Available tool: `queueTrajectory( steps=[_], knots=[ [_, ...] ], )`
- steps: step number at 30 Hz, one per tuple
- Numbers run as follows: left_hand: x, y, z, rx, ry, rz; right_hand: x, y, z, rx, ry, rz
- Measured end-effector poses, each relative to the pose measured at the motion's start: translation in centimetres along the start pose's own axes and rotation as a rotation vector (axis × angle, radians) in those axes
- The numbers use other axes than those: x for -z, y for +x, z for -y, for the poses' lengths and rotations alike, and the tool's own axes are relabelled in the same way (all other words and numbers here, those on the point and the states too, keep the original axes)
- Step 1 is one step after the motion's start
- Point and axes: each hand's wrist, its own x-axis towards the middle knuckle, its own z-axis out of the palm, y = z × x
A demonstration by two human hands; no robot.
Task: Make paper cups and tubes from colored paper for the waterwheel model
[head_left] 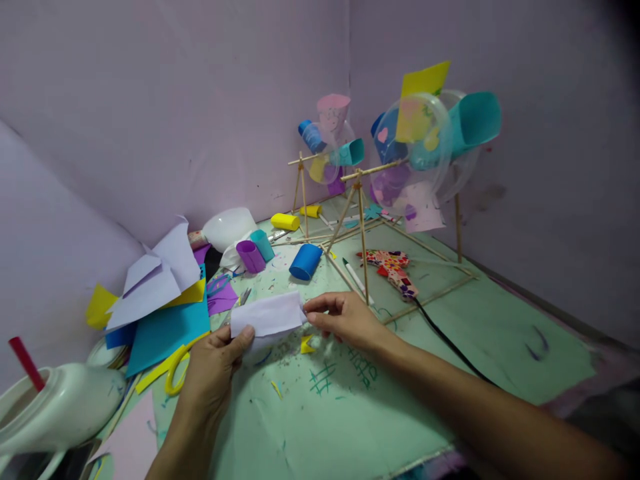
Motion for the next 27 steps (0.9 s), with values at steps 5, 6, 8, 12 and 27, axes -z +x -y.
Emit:
queueTrajectory(
  steps=[5,6,8,12,27],
  knots=[
    [-0.11,-0.18,0.25,-0.078,0.051,-0.009,0.03,0.06,-0.30,-0.100,0.104,0.031],
    [-0.12,-0.17,0.32,-0.086,0.059,-0.009,0.03,0.04,-0.34,-0.111,0.129,0.035],
    [-0.19,-0.18,0.40,-0.085,0.075,-0.012,0.02,-0.01,-0.35,-0.131,0.187,0.041],
    [-0.56,-0.49,0.12,-0.055,0.092,-0.019,-0.07,-0.12,-0.17,-0.189,0.280,0.023],
    [-0.43,-0.22,0.39,-0.044,0.030,-0.003,0.10,-0.30,0.43,-0.173,0.251,0.014]
  ],
)
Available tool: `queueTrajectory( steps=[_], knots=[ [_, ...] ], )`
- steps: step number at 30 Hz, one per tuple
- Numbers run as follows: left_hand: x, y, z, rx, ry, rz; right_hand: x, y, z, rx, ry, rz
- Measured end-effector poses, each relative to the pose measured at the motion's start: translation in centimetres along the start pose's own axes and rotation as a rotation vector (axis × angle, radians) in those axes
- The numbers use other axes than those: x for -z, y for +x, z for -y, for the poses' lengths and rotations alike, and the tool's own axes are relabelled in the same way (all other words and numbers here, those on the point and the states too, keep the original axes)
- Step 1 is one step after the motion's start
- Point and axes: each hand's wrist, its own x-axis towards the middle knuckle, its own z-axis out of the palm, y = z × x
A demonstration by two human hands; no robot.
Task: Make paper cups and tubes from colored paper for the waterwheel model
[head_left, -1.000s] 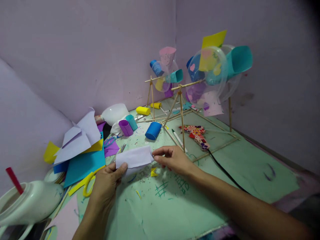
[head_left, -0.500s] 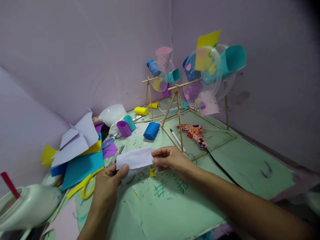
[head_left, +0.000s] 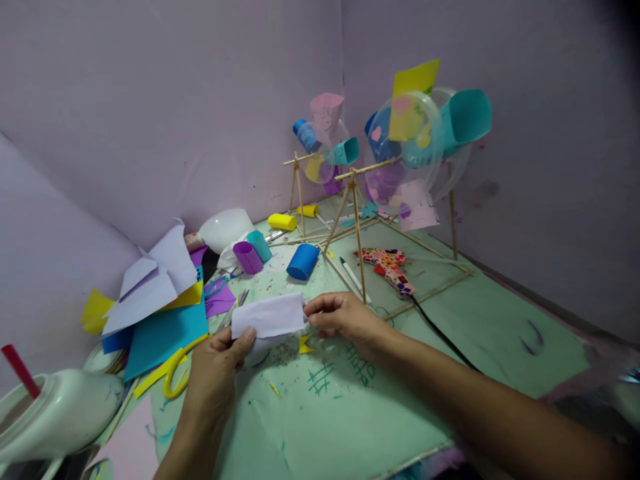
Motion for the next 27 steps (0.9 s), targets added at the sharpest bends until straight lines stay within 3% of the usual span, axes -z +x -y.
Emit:
queueTrajectory(
  steps=[6,21,27],
  knots=[
    [-0.1,0.0,-0.1,0.010,-0.001,0.000,0.2,0.2,-0.5,0.017,-0.010,0.056],
    [-0.2,0.1,0.1,-0.010,0.009,0.026,0.4,0.6,-1.1,0.175,-0.080,0.068],
    [-0.6,0.0,0.2,0.037,-0.035,0.054,0.3,0.6,-1.2,0.172,-0.022,0.055]
  ],
)
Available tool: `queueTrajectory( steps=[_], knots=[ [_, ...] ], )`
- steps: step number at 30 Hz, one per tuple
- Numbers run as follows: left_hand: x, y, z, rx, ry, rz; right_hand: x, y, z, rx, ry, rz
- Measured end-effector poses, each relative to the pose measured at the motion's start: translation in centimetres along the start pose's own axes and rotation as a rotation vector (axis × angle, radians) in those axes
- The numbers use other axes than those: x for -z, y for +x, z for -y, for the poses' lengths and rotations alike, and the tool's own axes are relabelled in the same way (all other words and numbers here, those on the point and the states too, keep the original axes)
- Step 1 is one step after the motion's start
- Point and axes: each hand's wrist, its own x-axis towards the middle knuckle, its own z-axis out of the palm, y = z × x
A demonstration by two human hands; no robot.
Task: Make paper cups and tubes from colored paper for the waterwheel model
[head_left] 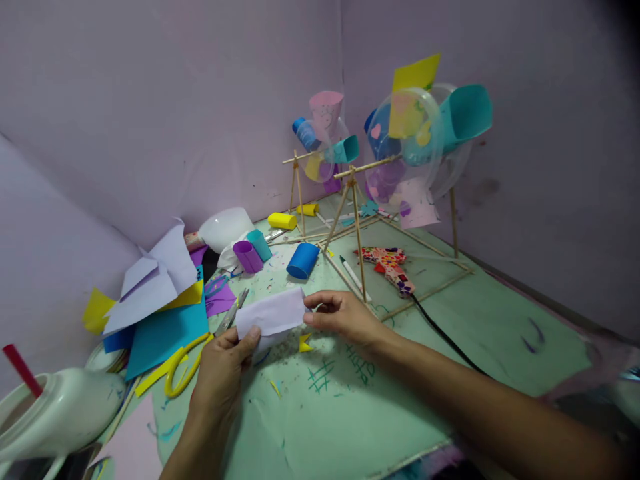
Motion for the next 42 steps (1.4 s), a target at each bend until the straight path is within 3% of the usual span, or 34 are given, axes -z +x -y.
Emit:
queueTrajectory(
  steps=[8,14,18,21,24,31,37,42],
  knots=[
    [0.0,0.1,-0.1,0.052,-0.073,-0.012,-0.2,0.0,0.2,0.040,0.020,0.038],
    [1.0,0.8,0.2,0.100,-0.155,0.086,-0.1,-0.1,1.2,0.124,-0.025,-0.131],
    [1.5,1.1,0.2,0.226,-0.186,0.198,0.1,-0.5,2.1,0.010,0.121,0.023],
    [1.5,1.2,0.1,0.302,-0.206,0.209,0.1,-0.9,2.6,-0.045,0.162,0.179],
    [1.3,1.1,0.0,0.336,-0.183,0.201,-0.1,-1.1,2.7,-0.047,0.134,0.240],
    [0.8,0.8,-0.1,0.310,-0.106,0.238,-0.1,-0.4,1.6,-0.014,0.017,0.186],
    [0.9,1.0,0.3,0.279,-0.057,0.271,0.1,0.2,0.6,0.139,-0.203,0.115],
    [1.1,1.2,0.4,0.238,-0.066,0.276,-0.2,0.2,0.4,0.155,-0.147,0.055]
  ],
)
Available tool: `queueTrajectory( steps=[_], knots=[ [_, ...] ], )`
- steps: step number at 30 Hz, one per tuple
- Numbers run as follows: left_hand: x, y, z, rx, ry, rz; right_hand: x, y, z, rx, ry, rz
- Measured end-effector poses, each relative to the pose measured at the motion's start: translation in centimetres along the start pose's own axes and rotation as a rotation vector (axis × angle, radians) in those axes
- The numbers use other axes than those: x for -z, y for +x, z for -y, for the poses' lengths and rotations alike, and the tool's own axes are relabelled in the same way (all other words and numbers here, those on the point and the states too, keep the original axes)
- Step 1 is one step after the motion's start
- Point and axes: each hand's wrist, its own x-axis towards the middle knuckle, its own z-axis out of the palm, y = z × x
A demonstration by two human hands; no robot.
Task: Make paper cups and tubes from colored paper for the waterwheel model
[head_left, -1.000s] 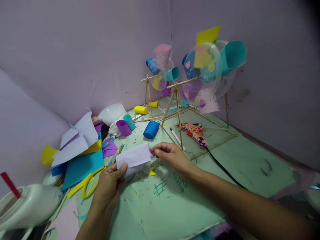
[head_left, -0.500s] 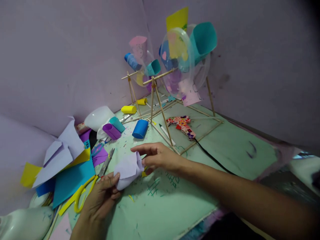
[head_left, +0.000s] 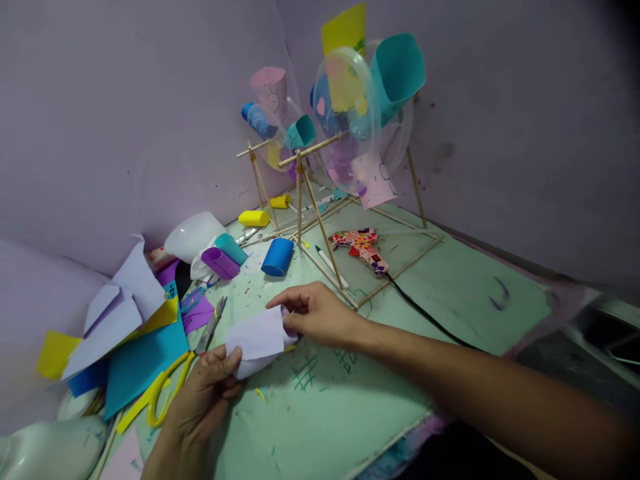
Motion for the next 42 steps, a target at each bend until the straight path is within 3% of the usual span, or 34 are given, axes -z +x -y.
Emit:
queueTrajectory(
  steps=[5,8,11,14,17,28,31,34,38,42],
  knots=[
    [0.3,0.0,-0.2,0.002,-0.008,-0.007,0.0,-0.1,1.0,-0.172,0.153,-0.025],
    [0.5,-0.1,-0.5,0.004,-0.078,-0.031,0.5,-0.1,1.9,-0.162,0.245,-0.117],
    [0.4,-0.4,-0.7,0.033,-0.158,-0.020,1.0,-0.4,2.2,0.019,0.217,-0.129],
    [0.2,-0.5,-0.6,0.059,-0.199,0.034,1.0,-0.9,2.1,0.261,0.069,0.083],
    [0.1,-0.5,-0.4,0.055,-0.189,0.071,0.5,-1.5,1.7,0.333,-0.074,0.219],
    [-0.5,-0.6,0.2,0.149,-0.193,0.083,-0.2,-1.9,1.8,0.436,-0.226,0.038],
    [-0.4,-0.6,0.2,0.132,-0.208,0.090,0.0,-2.1,2.0,0.576,-0.198,0.004],
    [-0.2,-0.6,0.1,0.108,-0.213,0.093,0.5,-2.2,2.5,0.765,-0.234,-0.111],
    [-0.1,-0.5,-0.1,0.081,-0.201,0.062,0.8,-2.2,2.7,0.888,-0.436,-0.200],
    [-0.3,-0.6,-0.2,0.042,-0.189,0.066,0.6,-2.1,2.4,0.891,-0.659,-0.174]
  ],
)
